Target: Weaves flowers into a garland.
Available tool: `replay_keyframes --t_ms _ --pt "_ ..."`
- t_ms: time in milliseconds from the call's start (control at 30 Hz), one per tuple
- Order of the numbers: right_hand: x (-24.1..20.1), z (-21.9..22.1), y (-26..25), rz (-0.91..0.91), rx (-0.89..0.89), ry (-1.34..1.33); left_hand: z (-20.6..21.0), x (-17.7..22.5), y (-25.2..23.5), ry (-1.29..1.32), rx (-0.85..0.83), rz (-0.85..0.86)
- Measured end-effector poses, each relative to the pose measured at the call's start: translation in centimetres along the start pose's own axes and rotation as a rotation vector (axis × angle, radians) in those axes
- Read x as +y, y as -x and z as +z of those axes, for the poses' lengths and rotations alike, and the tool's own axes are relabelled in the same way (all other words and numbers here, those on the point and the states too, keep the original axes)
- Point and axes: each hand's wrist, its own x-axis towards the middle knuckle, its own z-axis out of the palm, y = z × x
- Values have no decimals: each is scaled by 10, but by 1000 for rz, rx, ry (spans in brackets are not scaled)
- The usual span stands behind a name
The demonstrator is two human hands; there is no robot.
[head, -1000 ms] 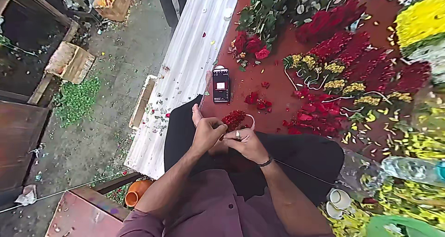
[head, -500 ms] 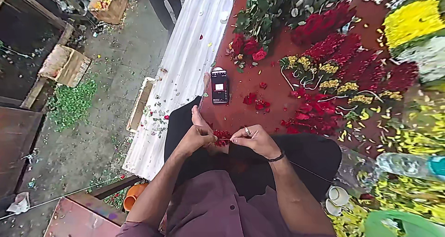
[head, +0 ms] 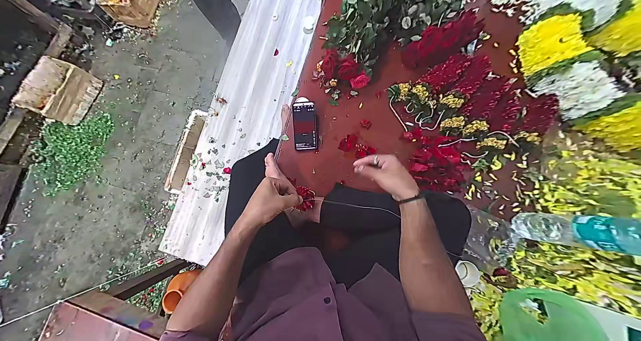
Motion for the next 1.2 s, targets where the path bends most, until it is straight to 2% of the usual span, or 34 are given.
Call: replay_keyframes --t_ms 67,100,200,267,367,467,600,667,867,1033,1200 --pt "23 -14 -45 89 263 169 -1 -2 -3 -15 -15 -7" --pt "30 -18 -64 126 318 235 -2 -3 -5 -21 -22 -11" --pt "48 -7 -109 201 287 379 -1 -7 -5 -19 -35 -11" --pt "68 8 -131 188 315 441 -1 -8 -3 -12 -29 -2" --pt "81 19 -142 163 377 361 -3 -10 -1 -1 -8 -14" --pt "64 9 -130 131 413 222 -5 -12 0 1 -9 -20" --pt "65 -6 -117 144 443 221 3 -11 -6 3 -37 22" --pt "58 -9 -113 122 466 137 7 -7 -6 1 -46 44" --pt "4 -17 -78 72 420 -181 8 -6 -2 -2 -58 74" --pt "-27 -6 -27 -8 382 -403 15 -8 -4 19 -75 107" --pt "-20 24 -5 -19 435 -677 14 -8 -2 49 -82 114"
